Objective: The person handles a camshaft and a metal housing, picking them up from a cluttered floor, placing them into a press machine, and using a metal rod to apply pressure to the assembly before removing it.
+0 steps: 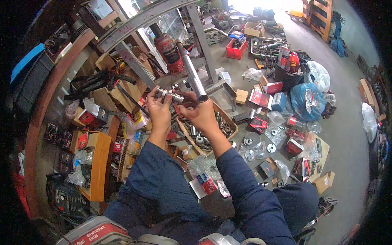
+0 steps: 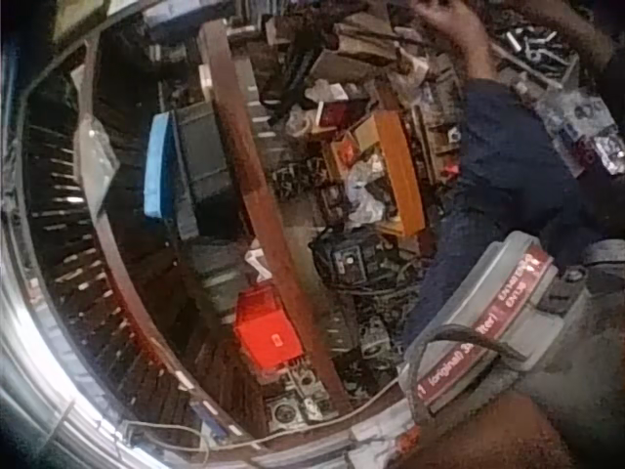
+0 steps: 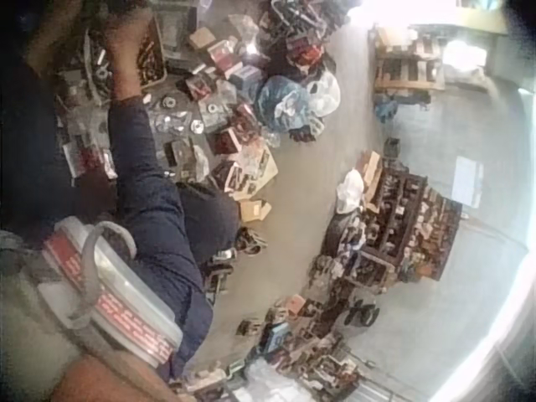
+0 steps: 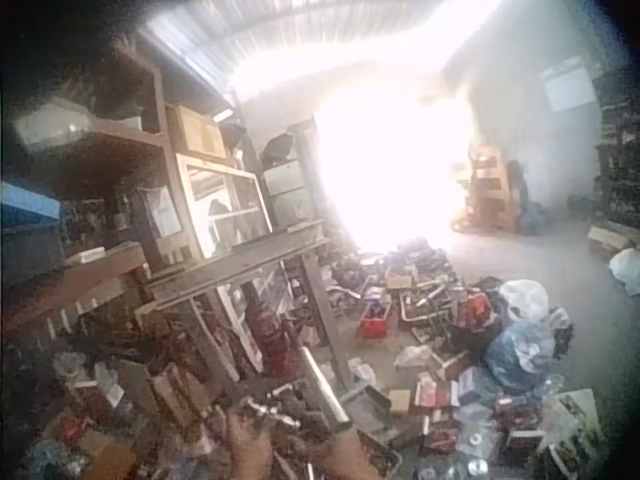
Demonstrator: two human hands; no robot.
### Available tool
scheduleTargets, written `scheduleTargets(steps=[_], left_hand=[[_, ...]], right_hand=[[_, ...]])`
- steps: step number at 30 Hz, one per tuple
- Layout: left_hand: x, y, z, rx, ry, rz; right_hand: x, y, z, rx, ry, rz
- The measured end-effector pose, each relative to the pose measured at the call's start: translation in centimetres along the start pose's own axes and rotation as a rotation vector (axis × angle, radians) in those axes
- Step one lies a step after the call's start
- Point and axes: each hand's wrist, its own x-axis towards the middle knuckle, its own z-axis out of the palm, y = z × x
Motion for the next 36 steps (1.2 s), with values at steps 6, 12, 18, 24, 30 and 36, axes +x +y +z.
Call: scheduleTargets(steps=[6,12,18,24,30,36], left_hand=[[-0.5,-0.7,0.1,-0.144,0.079,-0.167],[-0.1,0.5,0.3,-0.252,0.059,-0.442],[0.0,-1.4,0.6,-0.207,-0.042,-0.401],[3.4,-7.9,-0.2,0.802,-0.048,0.027],[5.1,-12.5,-0.6,0.985,-0.309,0.292],[6.8,-15.2,-1.1,0.892,-0.109,0.157]], right_hand=[[0.4,1.8,0.7,-0.306,0.181,-0.492],[0.2,2.3,0.1,-0.409,0.122,-0.219],[0.8,3.0,-0.3,-0.54,0.23,-0.392],[2.5,6.0,-3.7,-0.565,0.22,-0.123],[3.0,5.8,-9.9,-0.358,0.356,-0.031],[2.6,4.3,-9.7,-0.32,0.359,0.062]])
